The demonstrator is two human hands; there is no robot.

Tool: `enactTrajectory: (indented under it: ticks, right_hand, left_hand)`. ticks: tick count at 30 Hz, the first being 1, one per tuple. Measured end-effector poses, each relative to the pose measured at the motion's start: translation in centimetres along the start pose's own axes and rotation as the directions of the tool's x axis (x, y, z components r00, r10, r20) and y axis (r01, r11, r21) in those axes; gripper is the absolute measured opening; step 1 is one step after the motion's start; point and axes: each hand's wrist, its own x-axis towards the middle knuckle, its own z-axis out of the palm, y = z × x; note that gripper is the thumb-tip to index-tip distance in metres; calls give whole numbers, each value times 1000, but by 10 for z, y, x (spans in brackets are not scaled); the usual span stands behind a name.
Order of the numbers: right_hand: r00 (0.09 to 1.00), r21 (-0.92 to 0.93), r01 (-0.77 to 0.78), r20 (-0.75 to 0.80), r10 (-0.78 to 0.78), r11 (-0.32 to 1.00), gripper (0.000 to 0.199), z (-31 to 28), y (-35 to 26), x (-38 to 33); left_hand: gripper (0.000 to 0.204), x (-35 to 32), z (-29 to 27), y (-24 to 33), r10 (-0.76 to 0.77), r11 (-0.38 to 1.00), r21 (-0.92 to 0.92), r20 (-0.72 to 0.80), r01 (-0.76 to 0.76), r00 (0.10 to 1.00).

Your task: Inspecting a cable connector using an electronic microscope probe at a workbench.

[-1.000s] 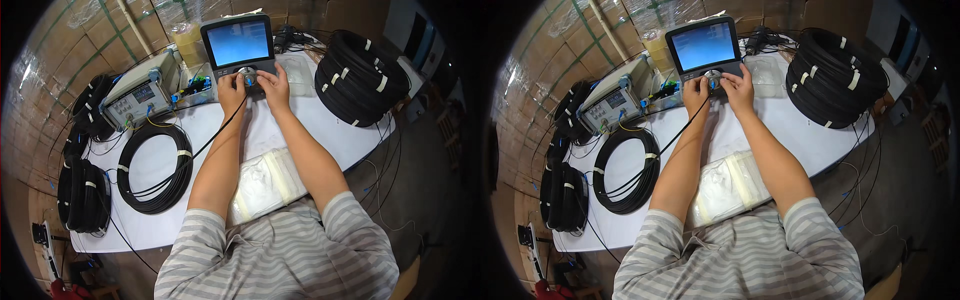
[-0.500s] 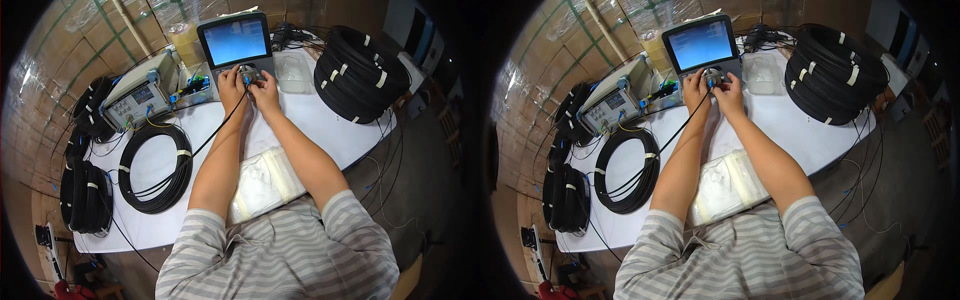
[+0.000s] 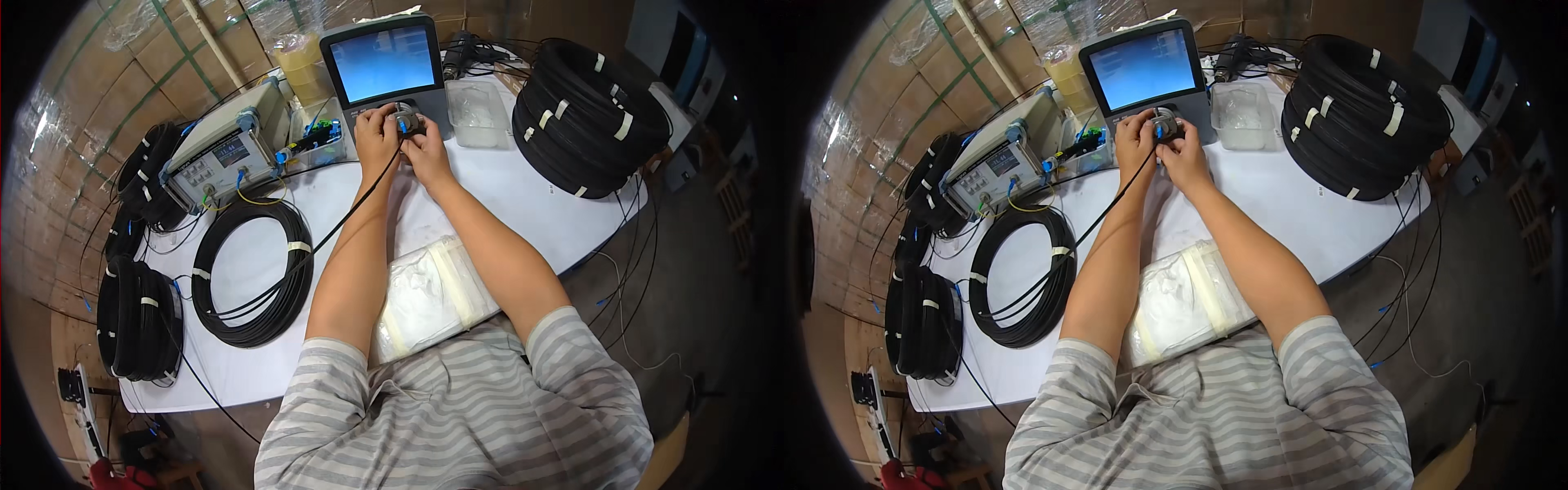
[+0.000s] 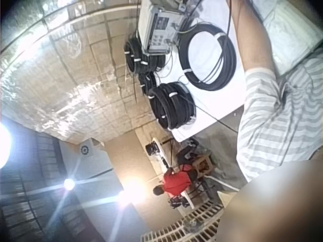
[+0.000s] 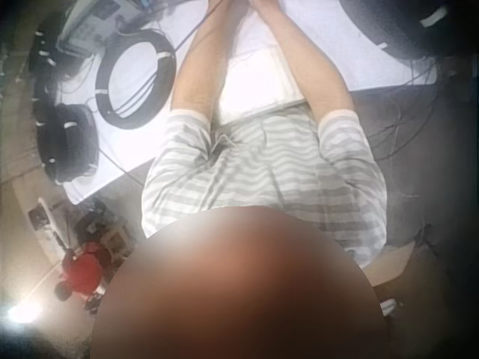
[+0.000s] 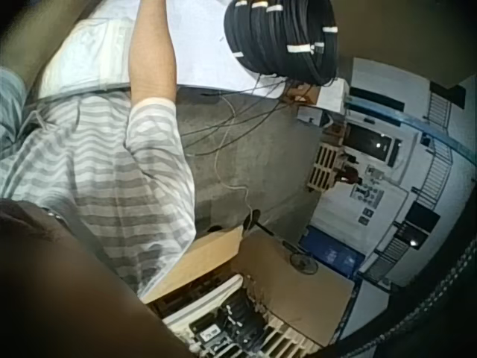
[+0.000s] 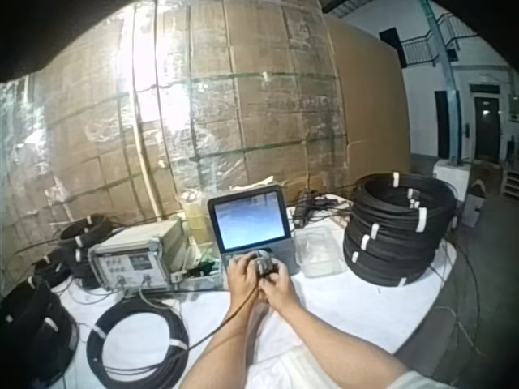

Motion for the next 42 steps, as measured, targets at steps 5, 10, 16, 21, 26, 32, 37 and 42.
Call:
enactTrajectory:
  ticks: [5, 10, 16, 21, 26, 32, 37, 42]
  right_hand:
    - [1000, 21, 15, 13, -15, 1000, 65, -2, 0, 2]
    - [1000, 48, 24, 12, -25, 999, 66, 0, -4, 2]
    - [999, -23, 36, 8, -36, 999, 65, -4, -2, 4]
    - [999, -83, 39, 20, -37, 996, 67, -5, -3, 4]
    - [998, -91, 58, 29, -56, 994, 69, -2, -3, 3]
    - [996, -238, 88, -9, -93, 967, 68, -7, 3, 4]
    - [995, -264, 88, -16, -95, 961, 70, -5, 1, 3]
    - [995, -276, 91, -23, -101, 957, 71, -4, -1, 2]
  left_hand:
    - [23, 1, 0, 2, -46, 999, -17, 10, 46, 999]
    - [23, 0, -1, 2, -60, 998, -15, 3, 60, 998]
    - [23, -1, 1, 5, -77, 997, -27, -7, 77, 997]
    - [22, -1, 0, 5, -83, 997, -3, -15, 83, 996]
    - [23, -2, -1, 6, -85, 996, -13, -36, 84, 996]
    - [23, -3, 2, 9, -78, 997, 1, -50, 78, 996]
    - [23, -5, 1, 8, -88, 996, -4, -55, 88, 995]
    - [23, -5, 1, 8, -82, 997, -2, -64, 82, 995]
